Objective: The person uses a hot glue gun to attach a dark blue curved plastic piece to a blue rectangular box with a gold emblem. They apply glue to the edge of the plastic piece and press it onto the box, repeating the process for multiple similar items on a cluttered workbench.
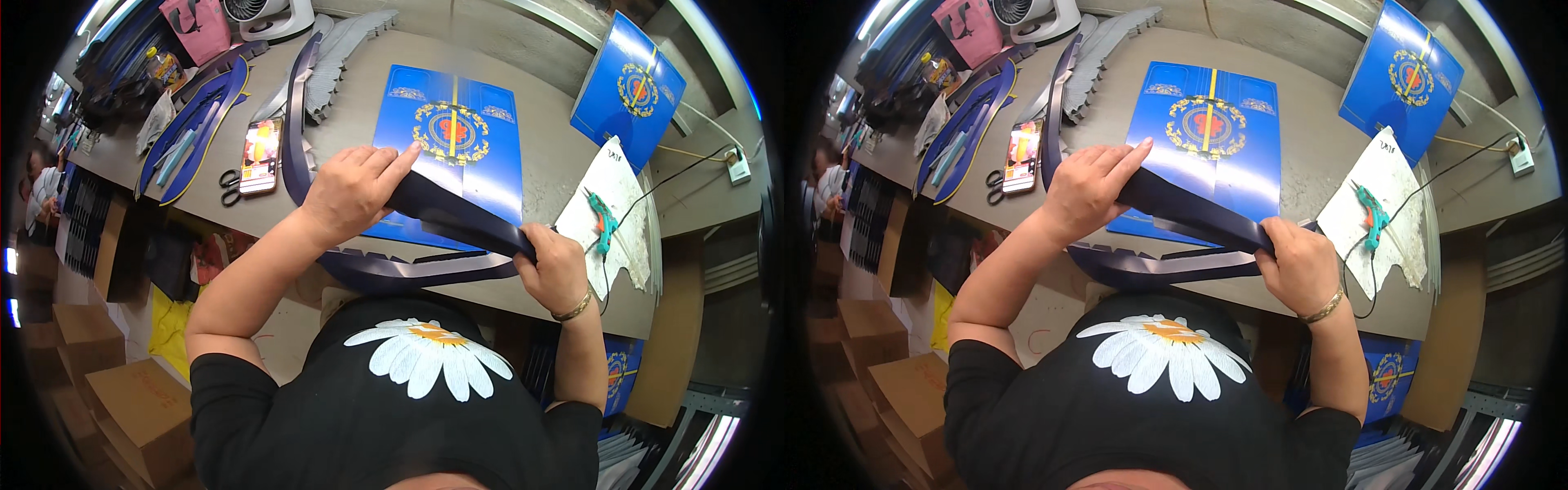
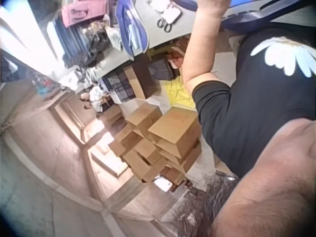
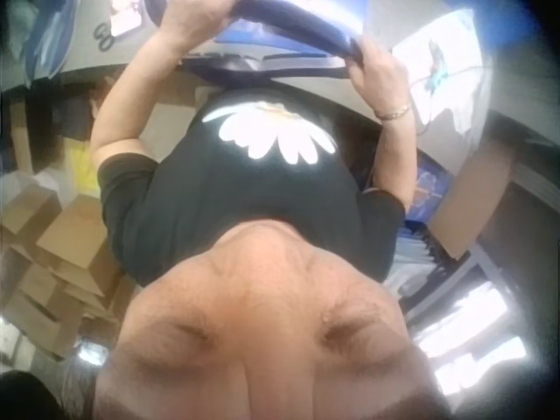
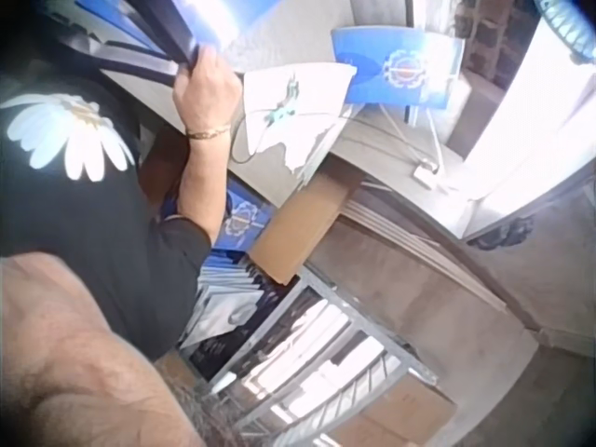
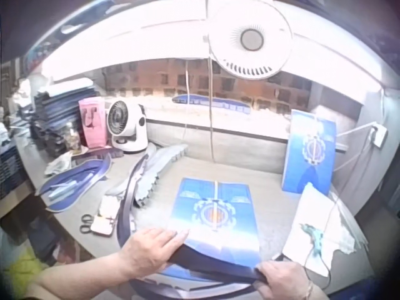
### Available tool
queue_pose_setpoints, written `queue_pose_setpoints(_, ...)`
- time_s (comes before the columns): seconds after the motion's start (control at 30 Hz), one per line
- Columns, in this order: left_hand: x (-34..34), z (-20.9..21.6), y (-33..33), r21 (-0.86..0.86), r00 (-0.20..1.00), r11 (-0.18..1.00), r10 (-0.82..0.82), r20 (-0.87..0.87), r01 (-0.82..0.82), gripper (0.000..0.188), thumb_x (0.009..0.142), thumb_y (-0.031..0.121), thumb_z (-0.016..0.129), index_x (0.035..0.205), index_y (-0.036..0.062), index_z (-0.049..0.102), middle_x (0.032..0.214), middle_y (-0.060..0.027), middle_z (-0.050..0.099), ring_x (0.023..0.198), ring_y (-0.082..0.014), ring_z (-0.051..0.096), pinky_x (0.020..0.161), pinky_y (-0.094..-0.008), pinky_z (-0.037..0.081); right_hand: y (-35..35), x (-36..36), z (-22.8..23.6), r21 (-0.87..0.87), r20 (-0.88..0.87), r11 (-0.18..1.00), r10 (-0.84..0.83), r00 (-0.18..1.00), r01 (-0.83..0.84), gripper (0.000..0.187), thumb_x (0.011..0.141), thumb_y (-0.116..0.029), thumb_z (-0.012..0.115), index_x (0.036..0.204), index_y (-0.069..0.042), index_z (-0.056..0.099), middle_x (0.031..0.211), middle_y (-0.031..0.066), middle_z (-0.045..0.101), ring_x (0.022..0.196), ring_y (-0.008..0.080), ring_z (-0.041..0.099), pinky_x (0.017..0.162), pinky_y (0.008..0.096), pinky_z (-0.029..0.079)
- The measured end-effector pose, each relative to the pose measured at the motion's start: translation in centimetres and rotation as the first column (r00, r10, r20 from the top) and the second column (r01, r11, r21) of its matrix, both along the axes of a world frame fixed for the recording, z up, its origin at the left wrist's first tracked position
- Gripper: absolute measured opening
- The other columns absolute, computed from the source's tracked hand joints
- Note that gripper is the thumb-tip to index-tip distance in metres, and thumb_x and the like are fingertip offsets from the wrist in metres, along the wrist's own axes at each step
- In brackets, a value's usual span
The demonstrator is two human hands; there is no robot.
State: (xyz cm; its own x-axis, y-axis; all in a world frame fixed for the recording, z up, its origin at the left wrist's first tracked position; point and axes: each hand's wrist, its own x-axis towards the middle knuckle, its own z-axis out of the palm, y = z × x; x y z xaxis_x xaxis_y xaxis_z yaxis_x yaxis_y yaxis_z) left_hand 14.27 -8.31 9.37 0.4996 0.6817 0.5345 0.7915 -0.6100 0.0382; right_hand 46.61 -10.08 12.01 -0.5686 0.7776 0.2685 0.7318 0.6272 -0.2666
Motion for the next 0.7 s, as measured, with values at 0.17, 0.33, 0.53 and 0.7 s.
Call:
queue_pose_setpoints(0.17,-0.9,-1.6,0.5,-0.02,0.993,0.998,0.063,-0.104,-0.065,0.094,0.058,0.015,0.086,0.144,0.0095,0.049,0.111,-0.0102,0.066,0.09,-0.0275,0.065,0.077,-0.0403,0.053,0.3,-0.3,0.1,0.031,0.013,0.999,-0.012,1.0,0.012,0.026,0.073,-0.006,0.072,0.096,-0.005,0.059,0.079,0.0114,0.063,0.071,0.0307,0.065,0.061,0.0402,0.051)
queue_pose_setpoints(0.33,-0.3,0.7,-0.3,0.089,0.994,0.991,0.094,0.046,-0.098,0.097,0.062,0.021,0.087,0.148,0.0109,0.045,0.105,-0.0096,0.066,0.082,-0.0256,0.066,0.067,-0.0364,0.053,0.9,0.3,0.0,0.161,-0.004,0.987,-0.01,1.0,0.01,0.029,0.07,-0.004,0.073,0.096,-0.006,0.06,0.079,0.0107,0.063,0.071,0.0302,0.065,0.061,0.0395,0.051)
queue_pose_setpoints(0.53,-2.5,-0.5,-0.8,-0.157,0.972,0.961,0.236,0.025,-0.229,0.082,0.069,0.015,0.084,0.143,0.0087,0.05,0.096,-0.0118,0.067,0.076,-0.0289,0.067,0.068,-0.038,0.053,1.2,0.3,0.2,0.177,-0.001,0.984,-0.028,1.0,0.028,0.033,0.067,-0.003,0.075,0.096,-0.006,0.06,0.082,0.01,0.062,0.072,0.0302,0.065,0.062,0.0389,0.052)
queue_pose_setpoints(0.7,-3.5,-1.6,-0.5,-0.162,0.977,0.968,0.206,0.063,-0.193,0.063,0.074,0.01,0.079,0.133,0.0061,0.059,0.094,-0.015,0.071,0.078,-0.0311,0.069,0.068,-0.0386,0.054,1.7,0.1,0.1,0.223,-0.018,0.975,0.006,1.0,-0.002,0.036,0.065,-0.005,0.076,0.096,-0.008,0.059,0.082,0.0087,0.06,0.074,0.0281,0.064,0.061,0.0383,0.051)
